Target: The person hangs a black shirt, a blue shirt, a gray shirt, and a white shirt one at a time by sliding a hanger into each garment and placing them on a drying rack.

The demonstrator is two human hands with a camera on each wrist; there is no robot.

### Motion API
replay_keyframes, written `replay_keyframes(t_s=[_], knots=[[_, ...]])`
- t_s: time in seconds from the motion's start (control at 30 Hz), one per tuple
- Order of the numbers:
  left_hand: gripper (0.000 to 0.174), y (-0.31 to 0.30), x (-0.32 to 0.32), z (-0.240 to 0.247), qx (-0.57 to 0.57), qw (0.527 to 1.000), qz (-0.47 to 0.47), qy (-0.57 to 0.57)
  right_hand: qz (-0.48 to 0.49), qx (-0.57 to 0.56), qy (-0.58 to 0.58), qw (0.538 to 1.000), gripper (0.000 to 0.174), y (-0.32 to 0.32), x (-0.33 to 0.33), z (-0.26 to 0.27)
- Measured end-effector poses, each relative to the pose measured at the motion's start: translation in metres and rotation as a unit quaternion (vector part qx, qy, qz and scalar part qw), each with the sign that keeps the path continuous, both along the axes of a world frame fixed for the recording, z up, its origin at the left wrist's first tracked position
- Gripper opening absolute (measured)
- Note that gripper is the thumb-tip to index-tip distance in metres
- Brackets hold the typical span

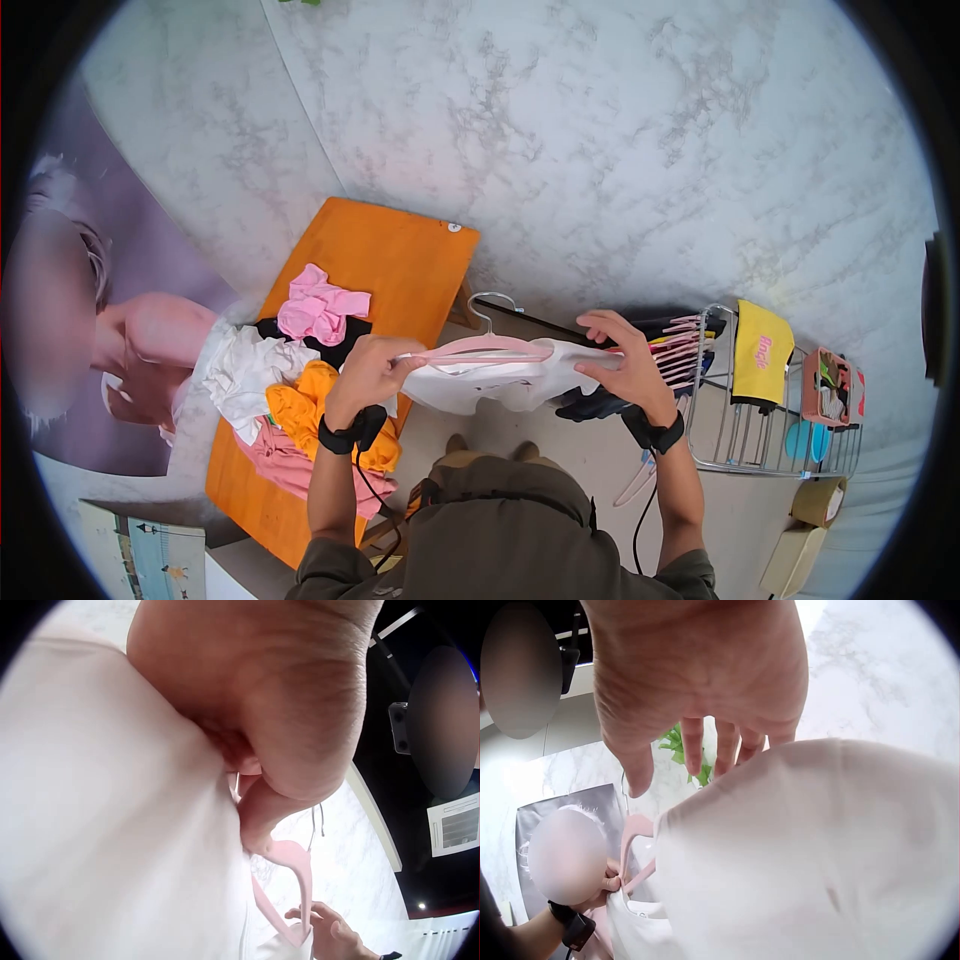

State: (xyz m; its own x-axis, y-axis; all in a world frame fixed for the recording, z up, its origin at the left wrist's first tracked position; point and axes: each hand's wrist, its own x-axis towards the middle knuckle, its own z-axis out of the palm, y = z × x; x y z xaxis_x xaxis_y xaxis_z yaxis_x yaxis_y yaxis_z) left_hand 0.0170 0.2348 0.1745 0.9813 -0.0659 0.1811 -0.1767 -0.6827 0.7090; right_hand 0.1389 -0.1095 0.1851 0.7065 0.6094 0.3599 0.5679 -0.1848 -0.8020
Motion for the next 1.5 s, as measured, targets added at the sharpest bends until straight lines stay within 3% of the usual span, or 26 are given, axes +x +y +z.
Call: replay_keyframes(t_s=[0.07,0.2,0.47,0.67,0.73,0.87,0.93,1.1,1.17,1.3,1.5], knots=[[0.012,0.003,0.0,0.003,-0.004,1.0,0.003,-0.003,0.011,-0.077,0.061,0.995,0.036,-0.005,0.001,-0.007],[0.016,-0.001,0.006,0.006,-0.007,1.0,-0.001,0.016,0.006,-0.137,0.03,0.99,0.019,-0.001,-0.006,-0.012],[0.019,-0.003,0.006,-0.012,-0.066,0.998,-0.01,0.002,-0.049,-0.127,-0.041,0.99,0.015,-0.011,-0.013,-0.012],[0.036,0.016,0.001,-0.043,-0.03,0.994,0.089,-0.06,-0.083,-0.102,-0.046,0.99,0.013,-0.035,-0.012,-0.013],[0.041,0.022,-0.001,-0.057,-0.089,0.977,0.179,-0.08,-0.112,-0.096,-0.014,0.989,0.013,-0.045,-0.011,-0.018],[0.04,0.017,0.002,-0.076,-0.114,0.958,0.221,-0.142,-0.138,-0.082,0.038,0.986,0.014,-0.042,-0.02,-0.012],[0.037,0.014,0.008,-0.078,-0.05,0.949,0.229,-0.213,-0.132,-0.081,0.031,0.987,0.015,-0.043,-0.02,-0.015],[0.03,0.012,0.017,-0.083,-0.079,0.935,0.267,-0.221,-0.127,-0.071,0.024,0.989,0.016,-0.043,-0.019,-0.016],[0.02,0.011,0.016,-0.085,-0.089,0.934,0.296,-0.178,-0.126,-0.065,0.038,0.989,0.016,-0.043,-0.02,-0.015],[0.006,0.021,0.014,-0.088,-0.063,0.929,0.293,-0.215,-0.131,-0.108,0.047,0.984,0.016,-0.045,-0.02,-0.007],[0.003,0.054,0.022,-0.075,-0.031,0.928,0.271,-0.253,-0.101,-0.116,0.049,0.987,0.017,-0.05,-0.021,-0.014]])
